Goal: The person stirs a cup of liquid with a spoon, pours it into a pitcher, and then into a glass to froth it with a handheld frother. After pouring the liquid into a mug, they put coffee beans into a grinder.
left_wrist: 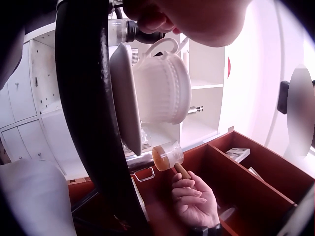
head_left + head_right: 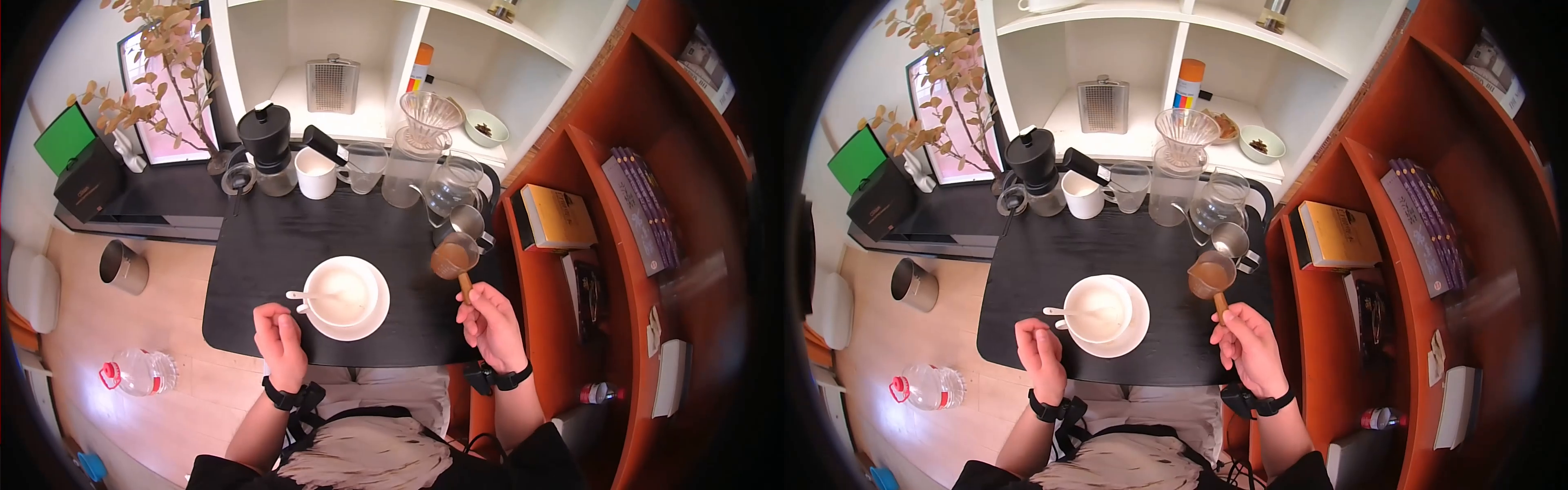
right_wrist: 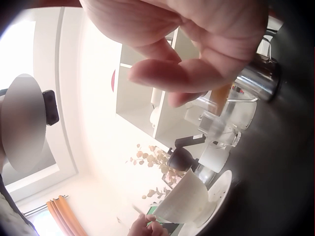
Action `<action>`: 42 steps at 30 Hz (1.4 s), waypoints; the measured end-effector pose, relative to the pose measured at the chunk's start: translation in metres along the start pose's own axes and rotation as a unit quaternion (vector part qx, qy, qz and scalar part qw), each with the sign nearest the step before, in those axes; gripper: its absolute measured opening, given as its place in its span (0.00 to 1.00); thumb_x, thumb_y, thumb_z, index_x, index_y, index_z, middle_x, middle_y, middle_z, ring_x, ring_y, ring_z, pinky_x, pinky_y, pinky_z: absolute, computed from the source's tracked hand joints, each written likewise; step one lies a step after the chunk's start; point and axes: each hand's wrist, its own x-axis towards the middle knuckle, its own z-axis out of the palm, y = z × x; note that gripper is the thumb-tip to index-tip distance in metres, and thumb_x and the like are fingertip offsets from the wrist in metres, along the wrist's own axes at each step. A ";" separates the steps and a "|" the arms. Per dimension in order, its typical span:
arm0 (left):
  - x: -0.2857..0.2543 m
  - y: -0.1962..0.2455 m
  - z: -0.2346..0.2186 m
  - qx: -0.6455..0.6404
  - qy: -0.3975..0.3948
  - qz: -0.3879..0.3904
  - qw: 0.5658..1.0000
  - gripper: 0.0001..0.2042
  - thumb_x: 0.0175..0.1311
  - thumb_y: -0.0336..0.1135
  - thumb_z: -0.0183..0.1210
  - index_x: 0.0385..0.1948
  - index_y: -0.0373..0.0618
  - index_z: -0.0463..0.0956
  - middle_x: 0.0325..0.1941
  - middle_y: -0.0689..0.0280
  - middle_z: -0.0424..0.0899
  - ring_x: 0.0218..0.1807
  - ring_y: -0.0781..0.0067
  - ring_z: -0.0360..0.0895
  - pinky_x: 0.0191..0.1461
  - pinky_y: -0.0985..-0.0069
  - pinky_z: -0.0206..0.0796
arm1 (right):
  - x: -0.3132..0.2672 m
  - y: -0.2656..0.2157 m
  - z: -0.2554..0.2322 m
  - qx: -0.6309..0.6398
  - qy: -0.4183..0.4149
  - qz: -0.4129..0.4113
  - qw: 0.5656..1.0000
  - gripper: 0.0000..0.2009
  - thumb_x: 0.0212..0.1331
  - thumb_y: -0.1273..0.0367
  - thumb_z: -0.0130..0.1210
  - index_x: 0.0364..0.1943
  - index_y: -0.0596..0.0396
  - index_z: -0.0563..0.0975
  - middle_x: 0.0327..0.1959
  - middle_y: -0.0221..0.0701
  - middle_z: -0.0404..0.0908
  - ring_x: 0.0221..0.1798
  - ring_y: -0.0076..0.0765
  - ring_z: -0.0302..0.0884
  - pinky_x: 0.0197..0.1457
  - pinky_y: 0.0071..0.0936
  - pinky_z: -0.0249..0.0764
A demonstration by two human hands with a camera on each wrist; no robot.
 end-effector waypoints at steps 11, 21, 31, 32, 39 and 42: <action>-0.008 -0.009 -0.013 0.080 -0.050 0.053 0.994 0.06 0.74 0.29 0.53 0.34 0.39 0.70 0.26 0.65 0.76 0.25 0.77 0.68 0.30 0.77 0.62 | 0.017 0.019 0.004 0.007 -0.009 0.034 0.999 0.11 0.78 0.65 0.49 0.46 0.59 0.78 0.28 0.28 0.81 0.21 0.12 0.69 0.20 0.14 0.67; -0.006 -0.002 -0.010 0.101 -0.055 0.045 0.992 0.06 0.73 0.28 0.55 0.33 0.40 0.71 0.22 0.65 0.75 0.23 0.77 0.67 0.29 0.77 0.61 | 0.014 0.022 0.004 -0.044 -0.004 0.058 0.997 0.12 0.78 0.64 0.49 0.46 0.60 0.77 0.29 0.28 0.81 0.21 0.13 0.68 0.21 0.13 0.67; -0.006 0.000 -0.008 0.109 -0.063 0.045 0.991 0.06 0.73 0.28 0.55 0.32 0.40 0.71 0.22 0.65 0.75 0.23 0.77 0.68 0.29 0.77 0.62 | 0.024 0.036 0.000 -0.041 -0.009 0.075 0.996 0.12 0.78 0.63 0.50 0.47 0.59 0.78 0.31 0.29 0.83 0.22 0.12 0.71 0.22 0.15 0.70; -0.006 0.000 -0.008 0.108 -0.062 0.039 0.991 0.06 0.73 0.28 0.55 0.32 0.40 0.71 0.22 0.65 0.75 0.23 0.77 0.68 0.28 0.77 0.62 | 0.026 0.037 0.002 -0.047 -0.012 0.083 0.995 0.13 0.78 0.63 0.50 0.47 0.59 0.78 0.31 0.30 0.83 0.22 0.13 0.71 0.22 0.16 0.70; -0.007 -0.003 -0.011 0.103 -0.064 0.034 0.992 0.07 0.73 0.29 0.55 0.32 0.40 0.71 0.23 0.65 0.75 0.23 0.78 0.68 0.28 0.77 0.62 | 0.036 0.045 0.017 -0.113 -0.033 0.095 0.988 0.15 0.79 0.60 0.50 0.50 0.60 0.78 0.33 0.32 0.85 0.21 0.13 0.70 0.21 0.15 0.69; -0.006 -0.003 -0.010 0.110 -0.063 0.046 0.991 0.07 0.73 0.29 0.55 0.32 0.40 0.71 0.23 0.65 0.75 0.23 0.78 0.67 0.28 0.77 0.61 | 0.034 0.036 0.019 -0.179 -0.025 0.129 0.975 0.16 0.78 0.59 0.51 0.50 0.60 0.78 0.31 0.32 0.85 0.19 0.14 0.70 0.18 0.15 0.66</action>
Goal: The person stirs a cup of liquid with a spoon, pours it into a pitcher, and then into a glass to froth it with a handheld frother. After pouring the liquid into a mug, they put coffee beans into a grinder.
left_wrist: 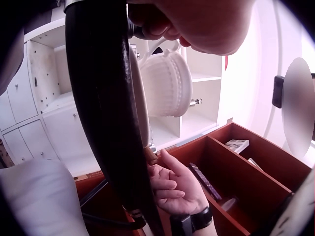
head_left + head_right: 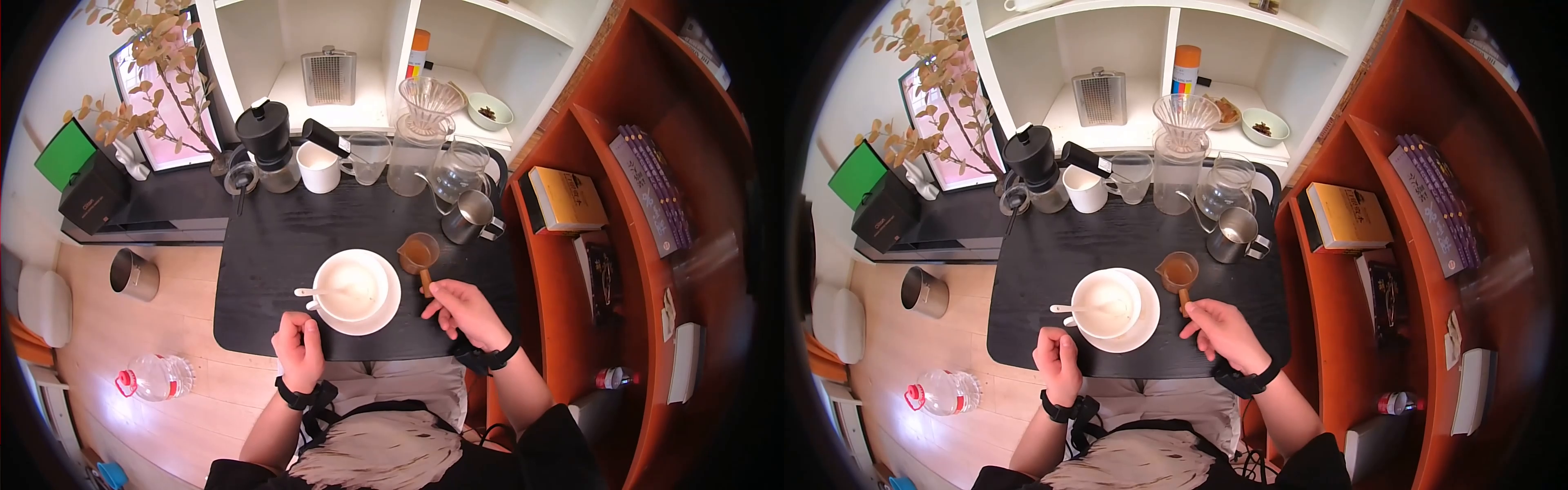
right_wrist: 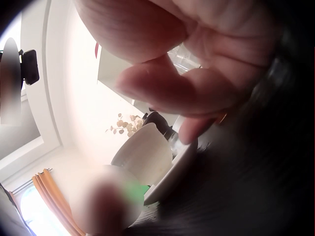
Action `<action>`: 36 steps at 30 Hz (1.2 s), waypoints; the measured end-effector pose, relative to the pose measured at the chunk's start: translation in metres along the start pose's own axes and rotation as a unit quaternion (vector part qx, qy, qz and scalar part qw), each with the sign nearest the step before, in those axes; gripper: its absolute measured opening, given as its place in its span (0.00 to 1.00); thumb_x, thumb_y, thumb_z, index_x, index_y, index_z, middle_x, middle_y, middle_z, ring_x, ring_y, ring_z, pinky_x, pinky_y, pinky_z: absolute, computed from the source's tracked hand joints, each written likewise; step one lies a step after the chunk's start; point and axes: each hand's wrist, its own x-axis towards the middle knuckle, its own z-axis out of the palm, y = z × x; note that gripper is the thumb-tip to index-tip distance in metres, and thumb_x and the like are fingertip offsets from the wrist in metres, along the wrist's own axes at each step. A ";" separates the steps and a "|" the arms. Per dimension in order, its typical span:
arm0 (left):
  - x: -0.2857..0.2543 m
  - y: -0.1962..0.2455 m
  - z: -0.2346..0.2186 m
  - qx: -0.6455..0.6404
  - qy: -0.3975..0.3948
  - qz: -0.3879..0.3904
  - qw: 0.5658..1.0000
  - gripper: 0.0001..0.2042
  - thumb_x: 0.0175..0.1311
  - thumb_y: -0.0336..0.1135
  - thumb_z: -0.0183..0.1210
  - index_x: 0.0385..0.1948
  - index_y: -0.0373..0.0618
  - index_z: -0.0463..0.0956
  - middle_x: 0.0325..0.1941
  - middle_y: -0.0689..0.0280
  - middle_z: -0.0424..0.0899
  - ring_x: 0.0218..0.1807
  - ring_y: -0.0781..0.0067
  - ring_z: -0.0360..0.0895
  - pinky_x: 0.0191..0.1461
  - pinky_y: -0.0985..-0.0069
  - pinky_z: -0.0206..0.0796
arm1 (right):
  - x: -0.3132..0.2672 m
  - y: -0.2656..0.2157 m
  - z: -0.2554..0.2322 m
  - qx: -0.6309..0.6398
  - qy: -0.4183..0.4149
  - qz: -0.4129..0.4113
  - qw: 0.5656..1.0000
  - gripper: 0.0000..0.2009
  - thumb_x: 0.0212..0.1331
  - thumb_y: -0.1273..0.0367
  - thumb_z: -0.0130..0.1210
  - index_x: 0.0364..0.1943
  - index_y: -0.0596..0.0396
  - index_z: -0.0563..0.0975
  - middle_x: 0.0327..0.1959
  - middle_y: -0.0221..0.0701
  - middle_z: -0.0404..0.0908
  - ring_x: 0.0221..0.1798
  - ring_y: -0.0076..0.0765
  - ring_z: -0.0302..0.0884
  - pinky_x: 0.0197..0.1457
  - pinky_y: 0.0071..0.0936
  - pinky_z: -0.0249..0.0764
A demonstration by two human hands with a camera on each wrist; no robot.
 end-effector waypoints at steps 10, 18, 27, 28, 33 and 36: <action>-0.001 -0.002 -0.001 -0.015 0.000 -0.012 1.000 0.07 0.74 0.30 0.55 0.33 0.40 0.70 0.21 0.66 0.73 0.22 0.79 0.66 0.27 0.77 0.59 | 0.030 -0.016 -0.080 -0.138 0.365 -0.260 0.883 0.11 0.72 0.67 0.58 0.52 0.56 0.75 0.24 0.26 0.79 0.22 0.17 0.72 0.25 0.20 0.68; -0.002 -0.006 -0.001 -0.029 -0.001 -0.022 0.999 0.08 0.74 0.30 0.55 0.32 0.39 0.70 0.21 0.67 0.72 0.23 0.81 0.64 0.27 0.78 0.58 | 0.040 -0.001 -0.077 -0.234 0.348 -0.228 0.879 0.07 0.73 0.69 0.54 0.45 0.58 0.73 0.24 0.35 0.82 0.27 0.35 0.82 0.33 0.33 0.75; 0.001 -0.004 0.001 -0.037 0.010 -0.018 0.999 0.08 0.75 0.29 0.53 0.32 0.39 0.70 0.20 0.72 0.70 0.22 0.86 0.60 0.25 0.81 0.52 | 0.002 -0.001 -0.061 -0.278 0.306 -0.234 0.880 0.06 0.72 0.70 0.55 0.41 0.58 0.72 0.24 0.36 0.81 0.27 0.40 0.82 0.34 0.34 0.75; 0.001 -0.003 0.002 -0.036 0.008 -0.018 0.999 0.08 0.75 0.29 0.53 0.32 0.39 0.70 0.20 0.72 0.70 0.22 0.86 0.60 0.25 0.81 0.52 | -0.004 0.000 -0.059 -0.275 0.302 -0.226 0.884 0.06 0.72 0.70 0.55 0.40 0.58 0.72 0.24 0.36 0.81 0.27 0.40 0.82 0.34 0.35 0.75; 0.003 0.002 0.004 -0.043 0.011 -0.014 0.999 0.09 0.76 0.29 0.52 0.31 0.41 0.68 0.17 0.74 0.69 0.20 0.88 0.59 0.24 0.82 0.51 | -0.021 0.009 -0.052 -0.269 0.297 -0.226 0.888 0.06 0.73 0.70 0.54 0.40 0.58 0.72 0.23 0.35 0.80 0.26 0.39 0.81 0.33 0.34 0.74; 0.004 0.003 0.004 -0.054 0.012 -0.017 0.998 0.09 0.76 0.29 0.51 0.30 0.41 0.68 0.16 0.74 0.68 0.20 0.88 0.59 0.24 0.81 0.50 | -0.031 0.008 -0.044 -0.249 0.315 -0.217 0.890 0.07 0.71 0.70 0.57 0.40 0.58 0.73 0.22 0.33 0.79 0.25 0.33 0.79 0.31 0.31 0.72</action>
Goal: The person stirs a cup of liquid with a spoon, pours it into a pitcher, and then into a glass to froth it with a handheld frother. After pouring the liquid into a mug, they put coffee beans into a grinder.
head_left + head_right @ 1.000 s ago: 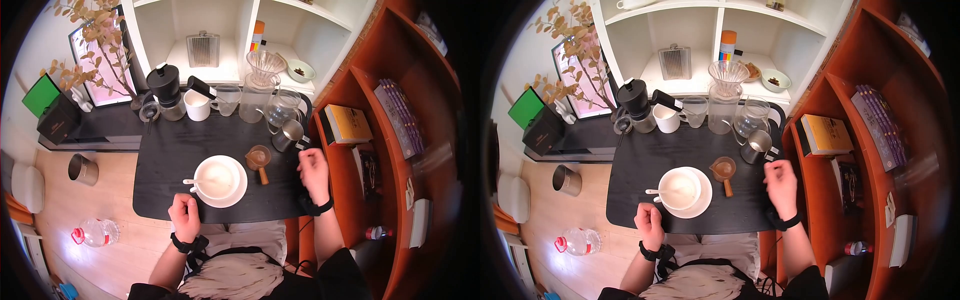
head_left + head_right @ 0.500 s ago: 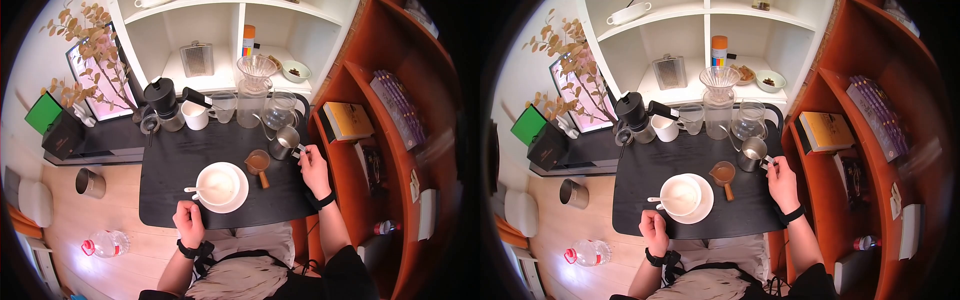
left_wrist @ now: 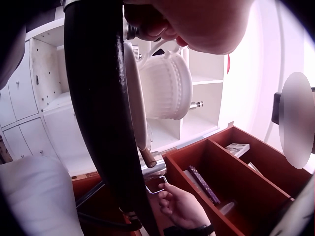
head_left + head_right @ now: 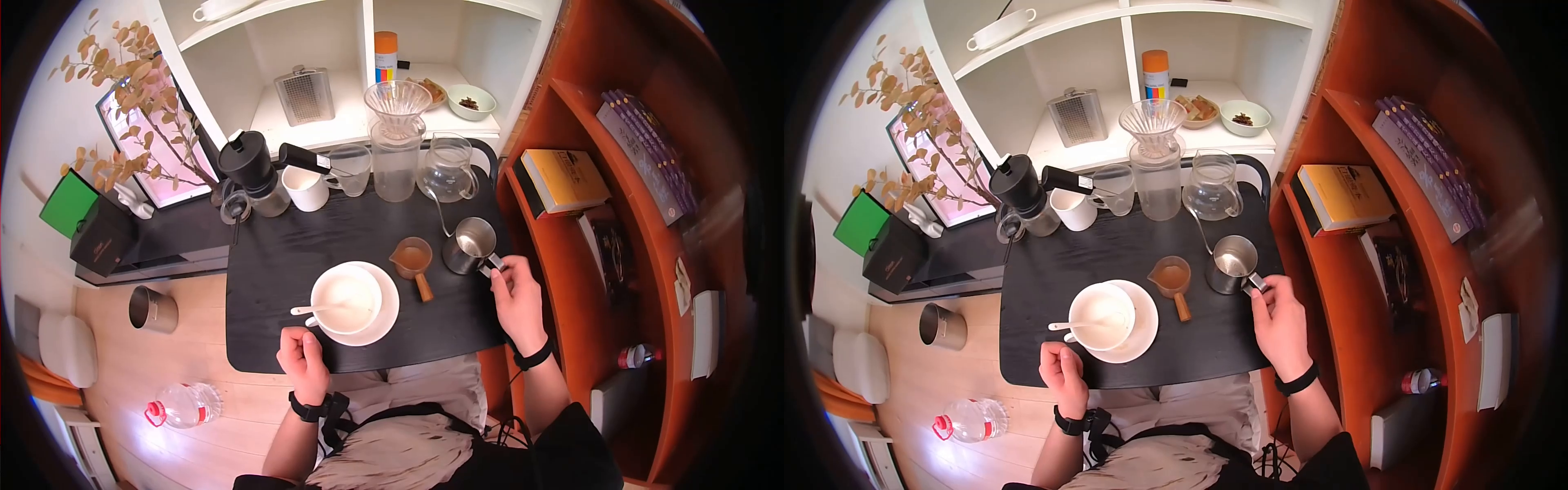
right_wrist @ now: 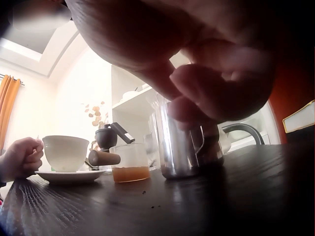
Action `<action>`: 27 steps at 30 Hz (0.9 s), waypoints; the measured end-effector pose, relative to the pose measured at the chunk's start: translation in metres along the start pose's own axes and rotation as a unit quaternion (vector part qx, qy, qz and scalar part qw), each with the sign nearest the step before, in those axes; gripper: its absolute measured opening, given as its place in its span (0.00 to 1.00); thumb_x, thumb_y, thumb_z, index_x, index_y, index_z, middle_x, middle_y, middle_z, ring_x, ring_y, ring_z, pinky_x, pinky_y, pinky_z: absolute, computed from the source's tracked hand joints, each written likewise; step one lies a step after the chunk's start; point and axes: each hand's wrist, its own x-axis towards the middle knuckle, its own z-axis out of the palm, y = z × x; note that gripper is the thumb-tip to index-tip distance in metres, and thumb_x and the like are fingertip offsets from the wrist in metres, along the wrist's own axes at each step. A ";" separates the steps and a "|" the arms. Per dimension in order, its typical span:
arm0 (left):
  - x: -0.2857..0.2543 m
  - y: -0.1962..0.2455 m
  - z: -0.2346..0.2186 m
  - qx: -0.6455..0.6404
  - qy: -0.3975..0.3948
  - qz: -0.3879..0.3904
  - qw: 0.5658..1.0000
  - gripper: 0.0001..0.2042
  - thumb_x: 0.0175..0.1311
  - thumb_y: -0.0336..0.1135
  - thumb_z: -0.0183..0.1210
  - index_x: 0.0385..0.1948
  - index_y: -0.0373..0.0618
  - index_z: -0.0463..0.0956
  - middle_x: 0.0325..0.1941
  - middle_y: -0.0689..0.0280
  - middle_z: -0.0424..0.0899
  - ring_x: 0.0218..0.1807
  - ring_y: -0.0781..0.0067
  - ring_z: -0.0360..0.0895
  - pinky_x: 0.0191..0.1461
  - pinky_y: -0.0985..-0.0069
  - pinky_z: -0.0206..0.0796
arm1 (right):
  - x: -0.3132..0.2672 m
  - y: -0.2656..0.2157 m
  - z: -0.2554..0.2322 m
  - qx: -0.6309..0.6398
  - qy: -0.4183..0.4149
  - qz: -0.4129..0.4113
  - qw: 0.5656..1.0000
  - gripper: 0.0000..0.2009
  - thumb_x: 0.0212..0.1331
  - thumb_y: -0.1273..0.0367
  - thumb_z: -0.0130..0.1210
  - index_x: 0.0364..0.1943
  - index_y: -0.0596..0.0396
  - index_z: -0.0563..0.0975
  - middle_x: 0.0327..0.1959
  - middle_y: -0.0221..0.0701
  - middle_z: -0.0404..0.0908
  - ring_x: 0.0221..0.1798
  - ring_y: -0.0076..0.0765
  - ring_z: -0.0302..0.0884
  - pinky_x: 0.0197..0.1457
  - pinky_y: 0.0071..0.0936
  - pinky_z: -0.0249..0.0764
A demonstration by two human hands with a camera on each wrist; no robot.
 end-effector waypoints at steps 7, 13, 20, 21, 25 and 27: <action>0.000 -0.001 0.002 0.003 0.005 0.007 1.000 0.09 0.77 0.29 0.51 0.31 0.41 0.68 0.17 0.75 0.68 0.20 0.88 0.59 0.24 0.82 0.50 | -0.032 -0.020 0.028 0.109 -0.001 -0.011 0.994 0.08 0.67 0.69 0.64 0.41 0.56 0.77 0.19 0.25 0.75 0.20 0.19 0.72 0.26 0.21 0.67; -0.001 -0.005 -0.003 -0.018 -0.008 -0.002 1.000 0.08 0.76 0.29 0.52 0.32 0.41 0.68 0.19 0.74 0.69 0.22 0.88 0.60 0.26 0.83 0.52 | -0.022 -0.034 0.054 0.161 -0.209 0.131 0.956 0.16 0.77 0.58 0.52 0.47 0.59 0.76 0.23 0.28 0.79 0.19 0.18 0.70 0.20 0.20 0.63; -0.001 -0.009 -0.002 0.020 -0.010 0.029 0.999 0.10 0.79 0.31 0.50 0.31 0.43 0.67 0.16 0.75 0.67 0.19 0.88 0.58 0.22 0.83 0.46 | -0.010 -0.034 0.063 0.312 -0.303 0.290 0.853 0.16 0.81 0.56 0.43 0.45 0.54 0.74 0.22 0.25 0.72 0.17 0.14 0.58 0.15 0.16 0.49; -0.001 -0.010 -0.002 0.021 -0.012 0.032 0.999 0.10 0.79 0.31 0.50 0.31 0.43 0.67 0.16 0.75 0.67 0.19 0.89 0.58 0.22 0.82 0.46 | -0.010 -0.034 0.064 0.311 -0.303 0.290 0.853 0.16 0.81 0.56 0.43 0.45 0.54 0.74 0.22 0.25 0.72 0.17 0.14 0.58 0.15 0.16 0.49; -0.001 -0.009 -0.003 0.026 -0.015 0.036 0.999 0.10 0.79 0.30 0.50 0.31 0.43 0.66 0.16 0.75 0.67 0.19 0.89 0.58 0.22 0.82 0.47 | -0.009 -0.028 0.069 0.364 -0.305 0.265 0.839 0.15 0.80 0.56 0.45 0.40 0.52 0.72 0.22 0.22 0.70 0.17 0.12 0.54 0.17 0.16 0.47; -0.003 -0.008 -0.005 0.017 -0.012 0.015 1.000 0.09 0.77 0.30 0.52 0.32 0.41 0.68 0.18 0.73 0.69 0.21 0.87 0.59 0.24 0.81 0.50 | -0.009 -0.027 0.070 0.380 -0.304 0.254 0.836 0.15 0.80 0.56 0.46 0.39 0.51 0.73 0.22 0.21 0.70 0.17 0.12 0.54 0.18 0.16 0.46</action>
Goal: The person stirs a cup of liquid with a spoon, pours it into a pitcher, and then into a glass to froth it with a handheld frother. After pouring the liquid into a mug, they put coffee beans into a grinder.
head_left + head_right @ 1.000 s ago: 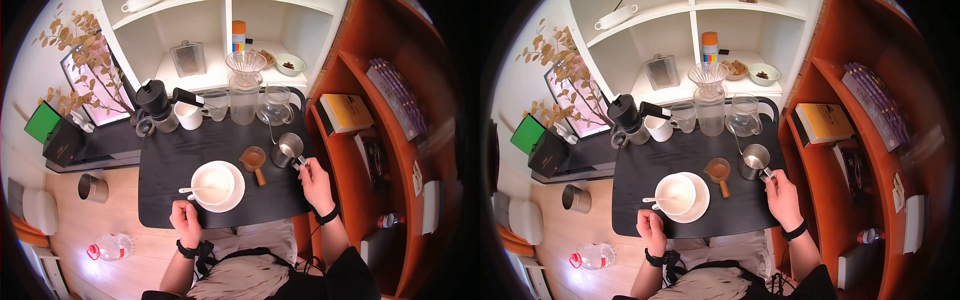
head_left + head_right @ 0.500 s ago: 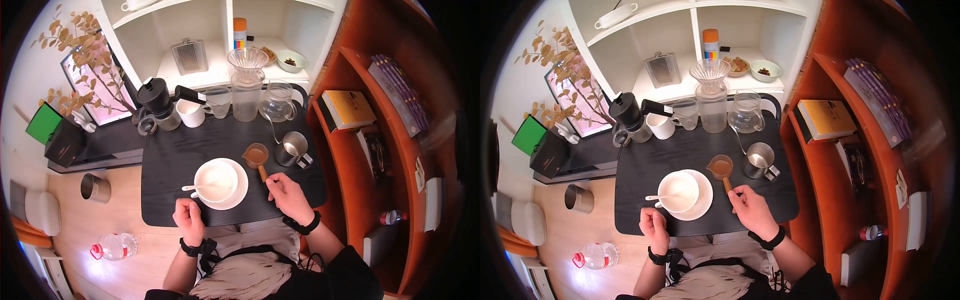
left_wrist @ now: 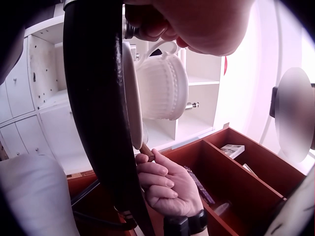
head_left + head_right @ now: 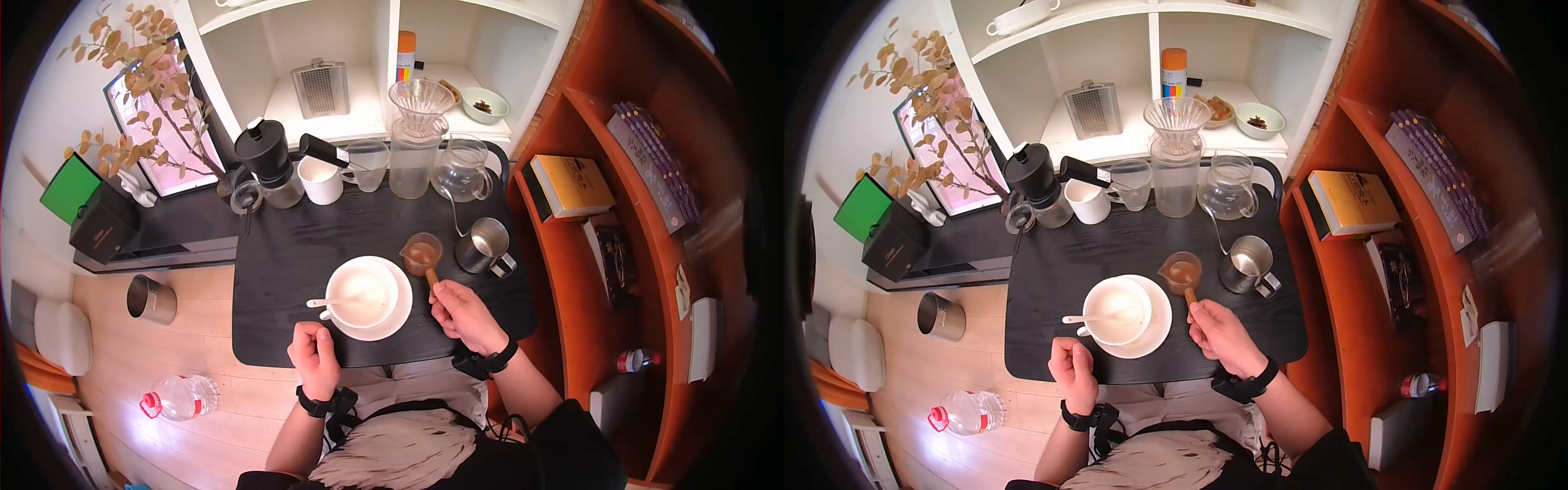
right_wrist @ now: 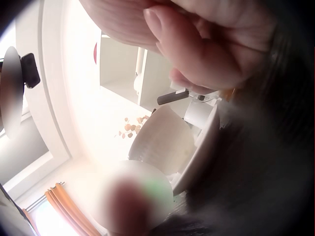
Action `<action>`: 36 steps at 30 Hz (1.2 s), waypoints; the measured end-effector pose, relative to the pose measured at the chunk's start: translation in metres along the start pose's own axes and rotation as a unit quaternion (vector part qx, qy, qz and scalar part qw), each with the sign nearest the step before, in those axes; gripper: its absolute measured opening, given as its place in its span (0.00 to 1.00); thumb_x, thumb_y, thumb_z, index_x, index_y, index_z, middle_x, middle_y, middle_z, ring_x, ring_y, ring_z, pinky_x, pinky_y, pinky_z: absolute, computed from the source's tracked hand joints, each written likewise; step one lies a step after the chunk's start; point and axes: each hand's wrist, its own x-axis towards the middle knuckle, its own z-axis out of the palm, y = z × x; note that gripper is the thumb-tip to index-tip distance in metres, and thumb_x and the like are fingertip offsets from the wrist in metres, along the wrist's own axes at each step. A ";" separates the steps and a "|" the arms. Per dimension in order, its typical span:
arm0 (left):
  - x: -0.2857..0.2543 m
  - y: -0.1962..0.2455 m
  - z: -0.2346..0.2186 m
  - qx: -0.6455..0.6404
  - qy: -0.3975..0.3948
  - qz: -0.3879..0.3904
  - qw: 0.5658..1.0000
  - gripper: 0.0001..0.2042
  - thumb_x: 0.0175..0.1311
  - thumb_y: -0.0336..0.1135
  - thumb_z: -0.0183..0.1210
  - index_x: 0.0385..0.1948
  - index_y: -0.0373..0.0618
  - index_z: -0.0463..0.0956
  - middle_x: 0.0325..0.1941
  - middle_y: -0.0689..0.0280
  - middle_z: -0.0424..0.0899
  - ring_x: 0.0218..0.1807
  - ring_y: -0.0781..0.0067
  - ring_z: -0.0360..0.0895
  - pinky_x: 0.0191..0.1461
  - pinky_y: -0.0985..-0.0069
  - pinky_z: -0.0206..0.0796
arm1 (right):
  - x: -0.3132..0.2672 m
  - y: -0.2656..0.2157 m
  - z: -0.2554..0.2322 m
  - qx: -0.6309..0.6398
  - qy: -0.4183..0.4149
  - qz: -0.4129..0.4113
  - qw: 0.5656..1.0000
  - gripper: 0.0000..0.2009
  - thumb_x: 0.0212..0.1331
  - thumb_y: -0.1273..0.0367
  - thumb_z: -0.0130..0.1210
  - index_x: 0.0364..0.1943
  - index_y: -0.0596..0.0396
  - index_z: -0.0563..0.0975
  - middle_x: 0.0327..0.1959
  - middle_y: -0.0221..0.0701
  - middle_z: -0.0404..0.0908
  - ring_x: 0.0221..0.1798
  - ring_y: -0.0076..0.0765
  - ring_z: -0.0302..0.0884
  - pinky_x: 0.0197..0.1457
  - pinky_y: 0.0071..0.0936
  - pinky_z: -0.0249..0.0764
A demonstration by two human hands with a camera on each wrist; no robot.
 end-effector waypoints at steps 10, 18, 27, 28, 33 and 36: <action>0.002 -0.004 0.004 0.018 0.001 0.033 0.999 0.10 0.78 0.31 0.50 0.31 0.43 0.67 0.16 0.75 0.68 0.19 0.89 0.58 0.22 0.83 0.47 | -0.028 -0.029 -0.002 0.019 0.026 -0.074 0.997 0.13 0.78 0.60 0.49 0.36 0.51 0.74 0.19 0.20 0.68 0.16 0.11 0.52 0.18 0.15 0.45; 0.000 0.000 0.002 0.005 0.008 -0.017 1.000 0.08 0.74 0.28 0.54 0.30 0.39 0.70 0.20 0.71 0.70 0.22 0.84 0.60 0.26 0.79 0.53 | -0.064 -0.071 -0.019 0.041 0.081 -0.198 0.976 0.14 0.79 0.61 0.47 0.35 0.54 0.74 0.15 0.22 0.67 0.13 0.13 0.52 0.15 0.16 0.47; 0.001 0.001 0.004 0.003 0.016 -0.007 1.000 0.09 0.74 0.27 0.53 0.29 0.40 0.69 0.19 0.73 0.68 0.22 0.86 0.59 0.25 0.80 0.50 | -0.061 -0.079 -0.059 -0.029 0.187 -0.270 0.944 0.13 0.77 0.62 0.50 0.33 0.50 0.73 0.15 0.20 0.67 0.13 0.12 0.53 0.16 0.16 0.45; 0.000 0.001 0.005 0.000 0.017 -0.008 1.000 0.09 0.74 0.27 0.53 0.30 0.40 0.69 0.19 0.73 0.68 0.22 0.86 0.59 0.25 0.80 0.50 | -0.061 -0.077 -0.062 -0.022 0.191 -0.266 0.945 0.12 0.77 0.62 0.50 0.33 0.50 0.73 0.15 0.19 0.67 0.13 0.11 0.53 0.16 0.16 0.45; 0.000 0.002 0.005 -0.006 0.010 -0.007 1.000 0.09 0.75 0.27 0.52 0.30 0.41 0.69 0.18 0.73 0.68 0.21 0.86 0.59 0.24 0.80 0.50 | -0.059 -0.067 -0.070 -0.027 0.197 -0.249 0.948 0.12 0.77 0.63 0.50 0.32 0.49 0.73 0.16 0.19 0.68 0.14 0.11 0.54 0.16 0.15 0.46; 0.001 0.003 0.006 -0.009 0.010 -0.006 1.000 0.09 0.76 0.28 0.52 0.31 0.41 0.69 0.18 0.74 0.68 0.21 0.87 0.59 0.24 0.81 0.50 | -0.056 -0.061 -0.074 -0.045 0.210 -0.245 0.945 0.13 0.77 0.63 0.51 0.31 0.49 0.73 0.16 0.19 0.68 0.15 0.10 0.55 0.17 0.15 0.47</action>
